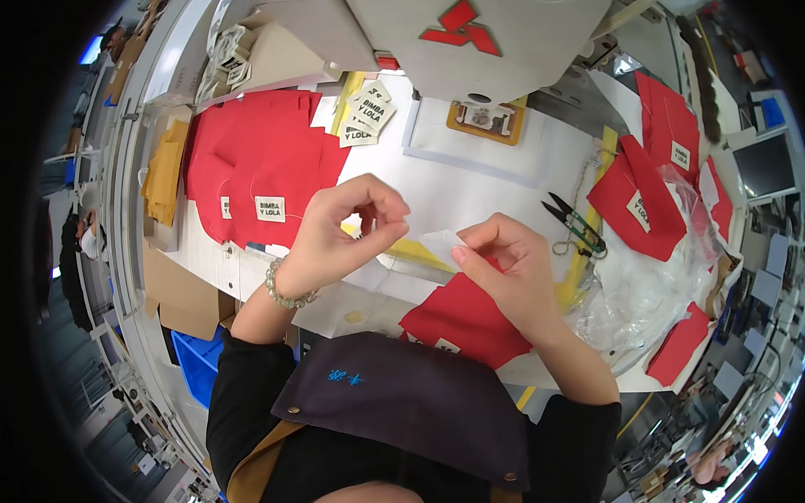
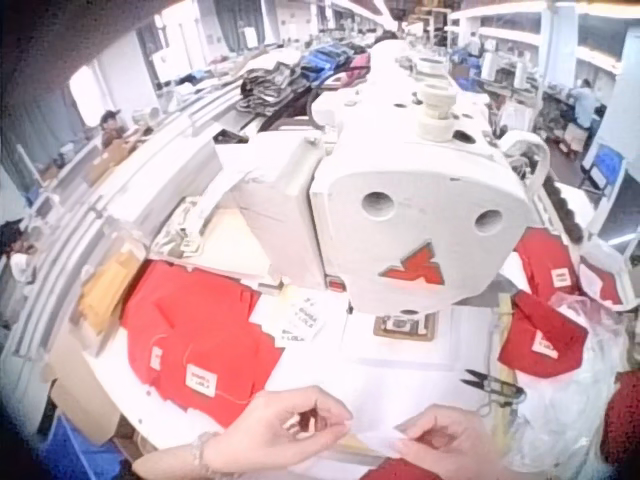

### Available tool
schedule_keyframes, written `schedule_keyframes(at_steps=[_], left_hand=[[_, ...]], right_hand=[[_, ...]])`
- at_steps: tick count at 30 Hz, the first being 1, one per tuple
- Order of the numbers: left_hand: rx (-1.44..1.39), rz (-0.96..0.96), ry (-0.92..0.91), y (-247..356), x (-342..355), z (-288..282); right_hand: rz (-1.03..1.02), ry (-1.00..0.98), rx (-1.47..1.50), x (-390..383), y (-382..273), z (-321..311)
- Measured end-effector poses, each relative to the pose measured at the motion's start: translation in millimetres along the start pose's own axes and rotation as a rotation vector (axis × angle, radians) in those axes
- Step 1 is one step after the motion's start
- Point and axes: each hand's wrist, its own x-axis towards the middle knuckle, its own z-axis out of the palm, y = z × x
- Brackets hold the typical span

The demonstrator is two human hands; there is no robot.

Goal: The person sews white rectangular labels onto red fabric pieces using an industrial sewing machine. They align the label on the fabric, guide it under the presser foot, and sew along the edge. After each stitch, they cut the thread with scissors and move the finished piece aside before starting the next one.

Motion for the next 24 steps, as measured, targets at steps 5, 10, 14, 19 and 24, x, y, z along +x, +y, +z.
schedule_keyframes(at_steps=[5, 10, 14, 19, 24], left_hand=[[0.016, 0.11, -0.069, -0.1, -3.8, -1.1], [0.302, 0.44, 0.067, 1.0, 2.4, 15.8], [0.392, 0.587, 0.101, -7.2, 8.4, 26.5], [0.386, 0.577, 0.089, -10.4, 12.3, 30.2], [0.341, 0.483, 0.058, -11.0, 13.4, 31.4]], right_hand=[[0.042, 0.034, 0.115, -3.8, 4.1, -12.0], [0.044, 0.05, 0.092, -7.0, -0.1, -11.4], [0.044, 0.042, 0.128, -9.3, -2.7, -7.1], [-0.002, 0.002, 0.111, -11.1, 1.6, -10.0], [-0.031, -0.01, -0.033, -11.1, -1.6, -6.9]])
